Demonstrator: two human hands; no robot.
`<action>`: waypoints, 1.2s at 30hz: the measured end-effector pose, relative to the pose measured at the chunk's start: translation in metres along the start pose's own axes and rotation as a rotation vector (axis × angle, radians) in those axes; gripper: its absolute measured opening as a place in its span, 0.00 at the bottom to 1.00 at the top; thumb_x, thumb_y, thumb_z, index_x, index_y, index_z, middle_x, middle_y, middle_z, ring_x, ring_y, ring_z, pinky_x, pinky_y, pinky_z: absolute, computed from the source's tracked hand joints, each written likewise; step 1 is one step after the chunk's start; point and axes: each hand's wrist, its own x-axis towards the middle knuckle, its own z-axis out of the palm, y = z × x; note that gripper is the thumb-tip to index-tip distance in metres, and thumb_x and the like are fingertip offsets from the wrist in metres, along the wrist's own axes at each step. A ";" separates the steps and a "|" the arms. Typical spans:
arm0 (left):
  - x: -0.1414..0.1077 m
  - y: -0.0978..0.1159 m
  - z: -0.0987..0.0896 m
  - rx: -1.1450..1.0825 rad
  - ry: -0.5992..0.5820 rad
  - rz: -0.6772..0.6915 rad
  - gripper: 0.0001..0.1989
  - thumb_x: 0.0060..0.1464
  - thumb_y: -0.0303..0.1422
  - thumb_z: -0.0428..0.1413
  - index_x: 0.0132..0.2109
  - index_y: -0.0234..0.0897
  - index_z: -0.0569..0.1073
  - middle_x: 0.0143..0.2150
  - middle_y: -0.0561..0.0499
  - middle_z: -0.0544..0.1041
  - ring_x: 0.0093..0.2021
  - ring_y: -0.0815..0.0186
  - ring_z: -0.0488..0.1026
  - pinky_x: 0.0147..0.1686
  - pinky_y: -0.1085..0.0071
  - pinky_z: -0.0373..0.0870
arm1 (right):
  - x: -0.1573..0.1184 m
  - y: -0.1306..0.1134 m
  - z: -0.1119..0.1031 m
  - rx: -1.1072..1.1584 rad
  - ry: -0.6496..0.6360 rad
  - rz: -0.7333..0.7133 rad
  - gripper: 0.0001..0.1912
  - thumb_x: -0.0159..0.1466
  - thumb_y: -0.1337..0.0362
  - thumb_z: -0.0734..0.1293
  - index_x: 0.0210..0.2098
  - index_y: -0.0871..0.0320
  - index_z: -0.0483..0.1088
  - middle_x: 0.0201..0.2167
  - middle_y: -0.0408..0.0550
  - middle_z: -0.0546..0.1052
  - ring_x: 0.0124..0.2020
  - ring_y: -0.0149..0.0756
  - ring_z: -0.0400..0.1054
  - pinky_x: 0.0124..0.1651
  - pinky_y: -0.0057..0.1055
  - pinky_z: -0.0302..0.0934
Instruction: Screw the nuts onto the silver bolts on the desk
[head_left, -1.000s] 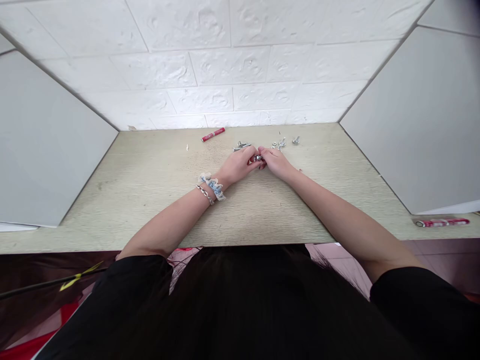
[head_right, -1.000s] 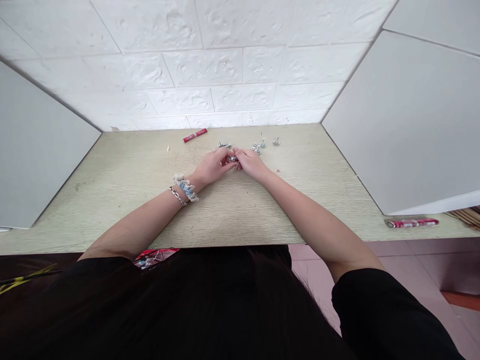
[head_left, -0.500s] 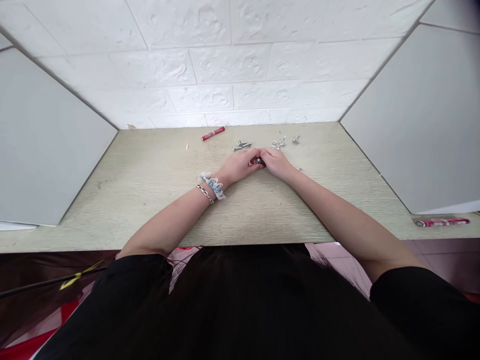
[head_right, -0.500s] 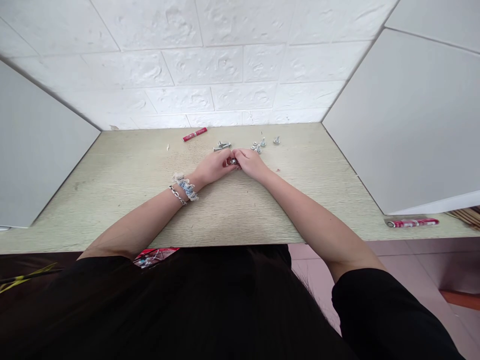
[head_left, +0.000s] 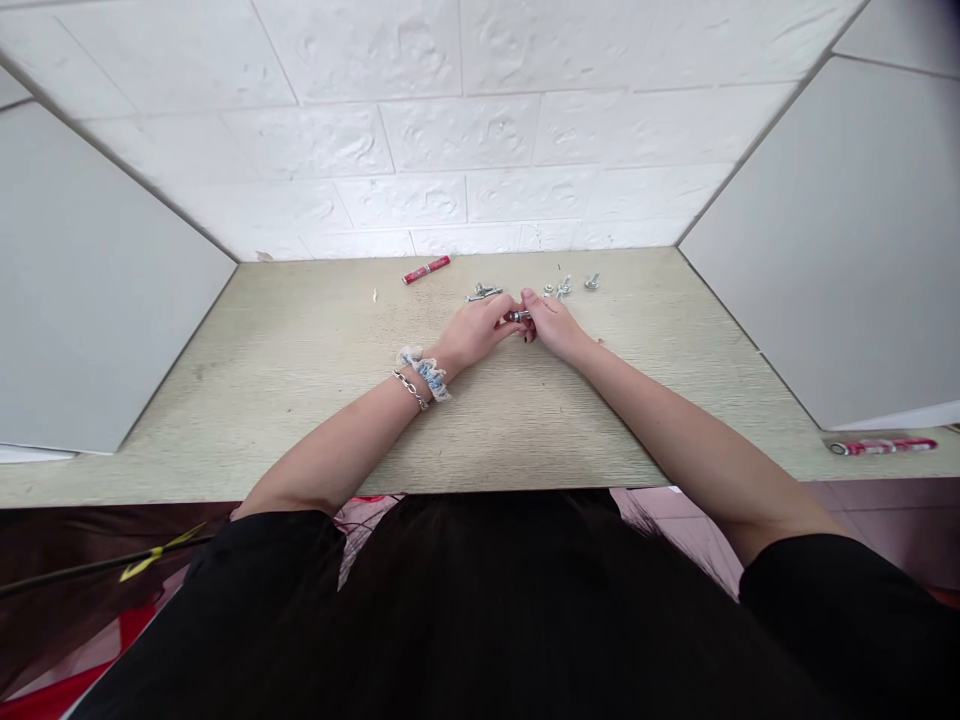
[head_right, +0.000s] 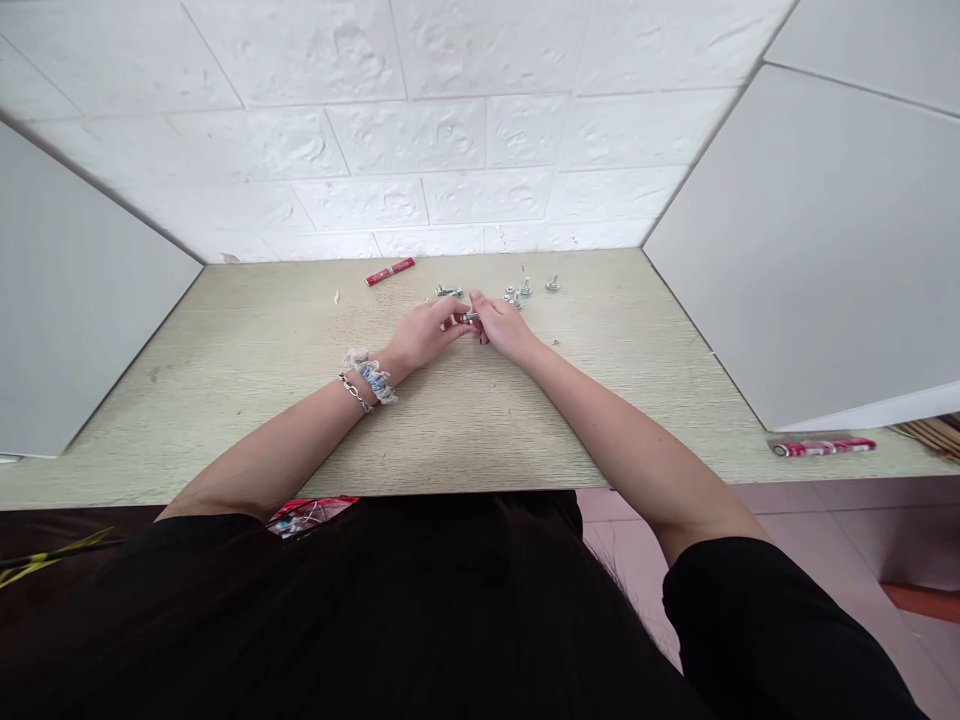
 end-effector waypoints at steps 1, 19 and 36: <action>0.000 0.000 0.000 0.003 0.002 0.000 0.06 0.59 0.35 0.55 0.43 0.38 0.70 0.39 0.51 0.75 0.38 0.66 0.71 0.41 0.70 0.65 | 0.000 -0.001 0.000 -0.002 0.007 0.010 0.37 0.53 0.28 0.53 0.19 0.58 0.65 0.13 0.42 0.65 0.17 0.28 0.59 0.26 0.30 0.56; 0.002 0.000 0.001 -0.049 0.097 -0.100 0.07 0.57 0.34 0.57 0.36 0.37 0.66 0.30 0.54 0.71 0.32 0.68 0.68 0.34 0.71 0.63 | -0.002 -0.003 0.003 0.124 -0.001 -0.013 0.24 0.61 0.41 0.61 0.27 0.56 0.61 0.19 0.38 0.65 0.19 0.25 0.60 0.23 0.25 0.58; 0.002 -0.002 0.002 -0.052 0.078 -0.108 0.07 0.56 0.32 0.58 0.37 0.37 0.67 0.31 0.54 0.72 0.32 0.68 0.68 0.34 0.71 0.62 | -0.004 -0.017 0.001 0.256 -0.002 -0.003 0.11 0.64 0.72 0.62 0.26 0.57 0.60 0.20 0.36 0.65 0.20 0.23 0.60 0.30 0.25 0.57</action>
